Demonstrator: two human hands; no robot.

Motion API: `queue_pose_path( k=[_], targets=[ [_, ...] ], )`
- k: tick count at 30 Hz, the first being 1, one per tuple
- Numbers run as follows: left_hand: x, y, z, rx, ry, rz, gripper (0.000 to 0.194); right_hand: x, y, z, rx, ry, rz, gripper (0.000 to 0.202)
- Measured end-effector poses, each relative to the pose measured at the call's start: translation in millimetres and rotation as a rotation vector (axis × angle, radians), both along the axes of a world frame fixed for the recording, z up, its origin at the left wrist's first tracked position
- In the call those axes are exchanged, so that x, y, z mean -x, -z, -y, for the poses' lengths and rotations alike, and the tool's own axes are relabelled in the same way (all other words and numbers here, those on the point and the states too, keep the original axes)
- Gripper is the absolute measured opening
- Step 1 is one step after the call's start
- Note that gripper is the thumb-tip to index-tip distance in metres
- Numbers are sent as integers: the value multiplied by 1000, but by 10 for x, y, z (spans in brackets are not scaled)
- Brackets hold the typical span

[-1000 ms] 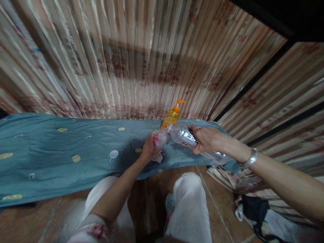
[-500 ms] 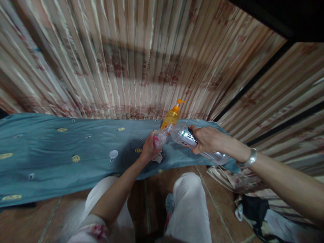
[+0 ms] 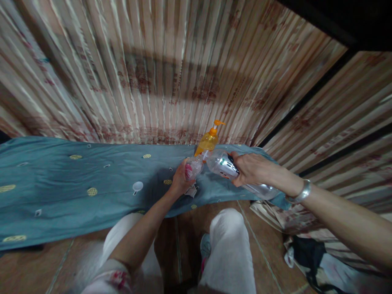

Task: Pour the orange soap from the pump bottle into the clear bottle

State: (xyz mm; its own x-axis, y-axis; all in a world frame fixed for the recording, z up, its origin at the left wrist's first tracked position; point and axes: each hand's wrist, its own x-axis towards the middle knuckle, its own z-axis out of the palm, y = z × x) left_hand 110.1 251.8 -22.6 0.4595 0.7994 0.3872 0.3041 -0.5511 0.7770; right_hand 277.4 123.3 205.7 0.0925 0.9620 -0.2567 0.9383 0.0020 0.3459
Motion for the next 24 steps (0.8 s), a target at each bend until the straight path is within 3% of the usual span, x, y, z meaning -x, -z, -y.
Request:
queue_pose_path(
  k=[24],
  targets=[
    [0, -12, 3, -13, -2, -13, 91, -1, -2, -10, 7, -11, 15, 64]
  ],
)
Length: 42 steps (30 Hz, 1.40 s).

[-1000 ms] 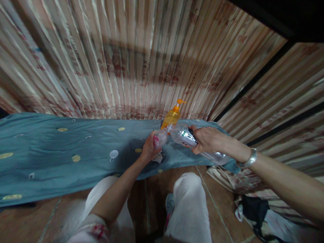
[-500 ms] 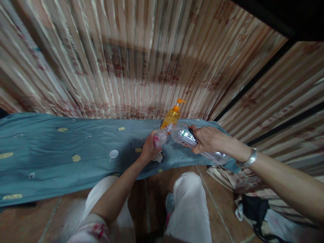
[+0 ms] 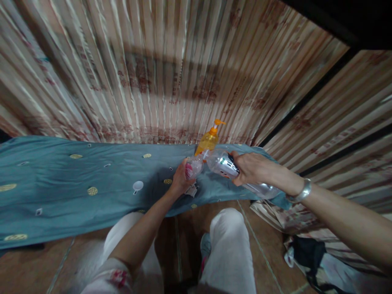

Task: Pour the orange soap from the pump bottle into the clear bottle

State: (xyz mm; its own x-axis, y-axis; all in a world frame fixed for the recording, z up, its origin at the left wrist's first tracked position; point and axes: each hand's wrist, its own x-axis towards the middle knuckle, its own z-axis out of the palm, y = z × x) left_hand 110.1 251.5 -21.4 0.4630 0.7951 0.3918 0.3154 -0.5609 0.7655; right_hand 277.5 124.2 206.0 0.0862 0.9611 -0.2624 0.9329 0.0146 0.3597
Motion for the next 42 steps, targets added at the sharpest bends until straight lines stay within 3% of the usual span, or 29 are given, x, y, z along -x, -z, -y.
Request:
queue_pose_path(
  k=[30, 42],
  targets=[
    [18, -31, 12, 0, 16, 31, 94, -22, 28, 4, -15, -8, -23, 61],
    [45, -141, 42, 38, 20, -40, 99, -14, 28, 13, -13, 6, -22, 60]
  ],
)
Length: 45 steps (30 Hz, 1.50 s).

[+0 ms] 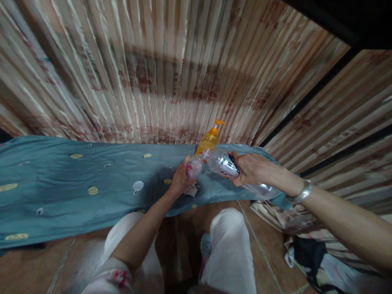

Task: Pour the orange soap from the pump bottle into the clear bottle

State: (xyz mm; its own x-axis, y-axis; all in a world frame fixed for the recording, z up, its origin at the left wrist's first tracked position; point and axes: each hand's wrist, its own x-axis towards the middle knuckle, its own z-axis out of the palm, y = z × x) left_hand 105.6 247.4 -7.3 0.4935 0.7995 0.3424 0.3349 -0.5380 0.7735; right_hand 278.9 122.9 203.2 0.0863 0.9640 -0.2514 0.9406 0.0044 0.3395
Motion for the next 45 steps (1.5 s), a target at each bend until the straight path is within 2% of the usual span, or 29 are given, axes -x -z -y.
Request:
queue_pose_path(
  k=[9, 14, 18, 25, 29, 34, 45],
  targets=[
    [14, -21, -8, -7, 12, 46, 98, -15, 19, -12, -13, 0, -9, 61],
    [-7, -35, -13, -68, -5, 95, 91, -10, 14, 2, -5, 6, 0, 62],
    [-48, -105, 6, -66, -33, 116, 90, -4, 25, 2, -13, -9, 5, 62],
    [-131, -237, 22, 32, -124, 65, 82, 10, 28, -24, -15, -7, 14, 63],
    [-172, -224, -3, -44, -97, 103, 83, 1, 24, -29, -13, -1, 12, 60],
    [-212, -200, -8, -128, -69, 106, 67, -18, 41, -19, -23, -2, 7, 62],
    [-237, -262, 48, -69, -106, 65, 69, -13, 29, 4, -16, -3, 2, 61]
  ],
)
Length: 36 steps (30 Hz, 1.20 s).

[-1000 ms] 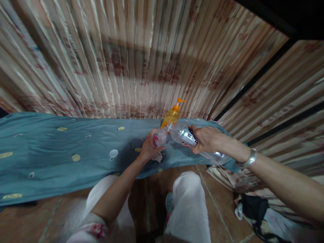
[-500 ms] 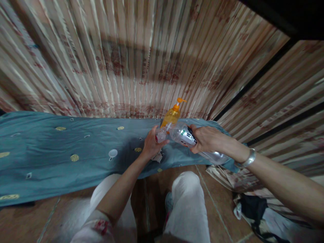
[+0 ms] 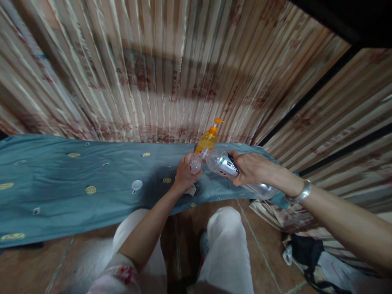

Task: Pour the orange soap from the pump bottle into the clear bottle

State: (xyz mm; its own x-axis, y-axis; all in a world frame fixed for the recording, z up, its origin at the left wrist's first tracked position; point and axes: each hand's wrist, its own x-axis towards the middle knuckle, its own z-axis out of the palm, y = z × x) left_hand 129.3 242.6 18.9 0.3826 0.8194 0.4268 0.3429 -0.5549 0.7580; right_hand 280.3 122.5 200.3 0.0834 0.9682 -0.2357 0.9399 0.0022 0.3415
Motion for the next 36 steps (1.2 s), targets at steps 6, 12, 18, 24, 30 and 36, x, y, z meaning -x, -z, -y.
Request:
queue_pose_path(
  k=[6, 12, 18, 24, 30, 36],
  targets=[
    [4, 3, 12, -19, -10, 20, 70, 10, -4, -5, 7, 0, 22, 59],
    [9, 2, 19, 7, -5, 7, 71, 27, -30, 0, 10, -1, 18, 57],
    [6, -9, 22, 21, -10, 7, 73, 28, -39, -4, 20, -3, 24, 57],
    [22, -33, 34, 30, 11, -5, 74, 25, -30, -17, 26, -14, 41, 64],
    [17, 10, 19, 17, -2, -5, 76, 14, -29, -31, 29, -25, 52, 63],
    [16, 54, 3, -5, -3, 2, 76, 14, -29, -45, 34, -24, 68, 65]
  ],
)
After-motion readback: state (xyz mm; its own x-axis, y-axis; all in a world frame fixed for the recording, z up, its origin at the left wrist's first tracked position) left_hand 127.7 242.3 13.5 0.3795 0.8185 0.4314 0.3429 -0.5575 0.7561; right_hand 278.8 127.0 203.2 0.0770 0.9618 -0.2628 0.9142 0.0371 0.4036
